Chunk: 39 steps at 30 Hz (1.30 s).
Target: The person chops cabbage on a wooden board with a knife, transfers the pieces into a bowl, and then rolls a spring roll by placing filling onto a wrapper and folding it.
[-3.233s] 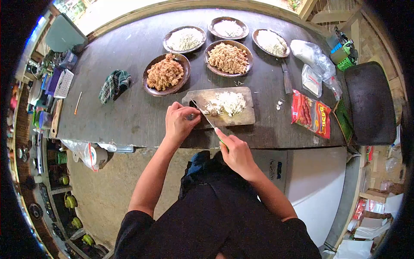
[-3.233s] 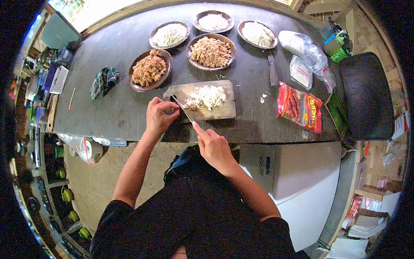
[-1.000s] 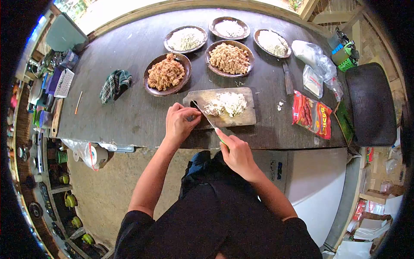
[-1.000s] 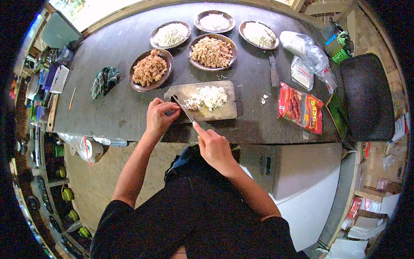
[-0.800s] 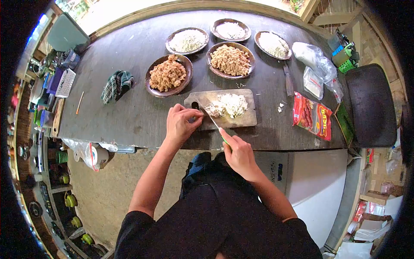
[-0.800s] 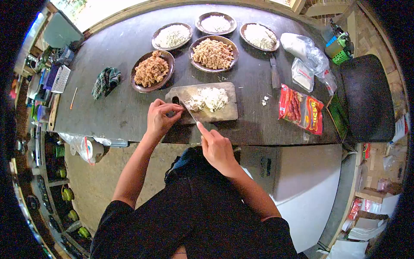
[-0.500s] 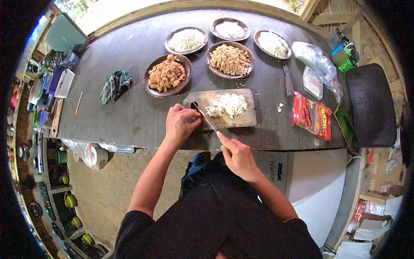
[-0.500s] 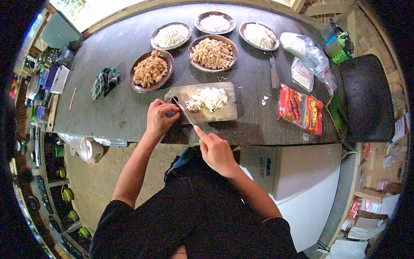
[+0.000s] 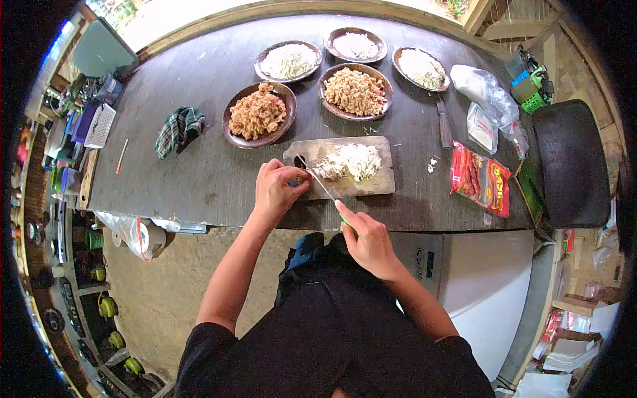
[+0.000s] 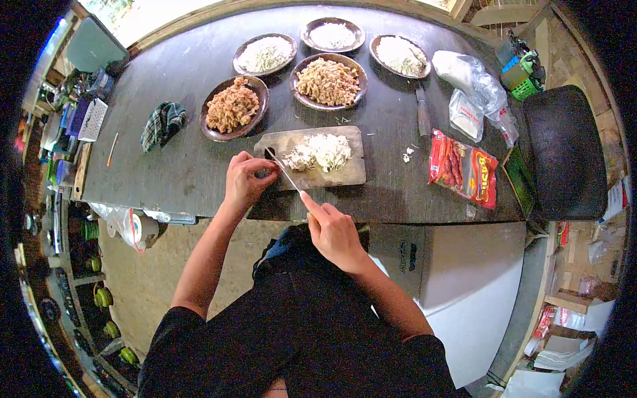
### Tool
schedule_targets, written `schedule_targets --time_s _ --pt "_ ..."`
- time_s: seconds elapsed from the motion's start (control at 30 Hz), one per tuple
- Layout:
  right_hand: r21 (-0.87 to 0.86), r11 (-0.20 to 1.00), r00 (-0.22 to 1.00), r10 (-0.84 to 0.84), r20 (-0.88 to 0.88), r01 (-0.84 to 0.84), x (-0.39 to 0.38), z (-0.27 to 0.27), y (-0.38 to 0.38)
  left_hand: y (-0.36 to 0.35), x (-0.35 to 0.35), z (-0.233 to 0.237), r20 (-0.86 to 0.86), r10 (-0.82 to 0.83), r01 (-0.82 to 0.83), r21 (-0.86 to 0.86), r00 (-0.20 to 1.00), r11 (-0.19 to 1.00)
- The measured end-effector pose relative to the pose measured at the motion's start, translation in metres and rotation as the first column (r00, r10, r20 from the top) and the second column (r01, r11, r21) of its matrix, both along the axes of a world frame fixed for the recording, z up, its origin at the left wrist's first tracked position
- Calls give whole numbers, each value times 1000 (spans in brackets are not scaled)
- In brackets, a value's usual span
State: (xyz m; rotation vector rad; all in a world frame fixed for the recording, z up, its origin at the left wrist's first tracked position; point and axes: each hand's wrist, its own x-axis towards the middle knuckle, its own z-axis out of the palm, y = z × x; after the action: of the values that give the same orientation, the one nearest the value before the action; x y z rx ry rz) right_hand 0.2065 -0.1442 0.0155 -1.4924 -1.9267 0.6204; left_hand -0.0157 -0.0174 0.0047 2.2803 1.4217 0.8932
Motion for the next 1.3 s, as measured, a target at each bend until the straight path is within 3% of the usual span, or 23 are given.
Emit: schedule_targets --time_s 0.47,0.77,0.97,1.07,1.3 --pt "-41 998 997 -54 62 57 -11 3 6 -1 1 1 -25 6 -6 23 1000 1000" --pt "-47 989 985 -141 -99 137 15 9 3 0 4 5 1 -33 33 -8 999 999" --pt "180 959 969 -191 -154 217 29 8 3 7 20 0 30 -85 85 6 996 996" --pt "78 983 982 -157 -105 166 24 11 -4 4 27 13 -101 -29 28 -11 994 1000" --pt "-15 997 997 -80 14 81 7 3 -15 6 21 5 -128 -118 139 165 985 977"
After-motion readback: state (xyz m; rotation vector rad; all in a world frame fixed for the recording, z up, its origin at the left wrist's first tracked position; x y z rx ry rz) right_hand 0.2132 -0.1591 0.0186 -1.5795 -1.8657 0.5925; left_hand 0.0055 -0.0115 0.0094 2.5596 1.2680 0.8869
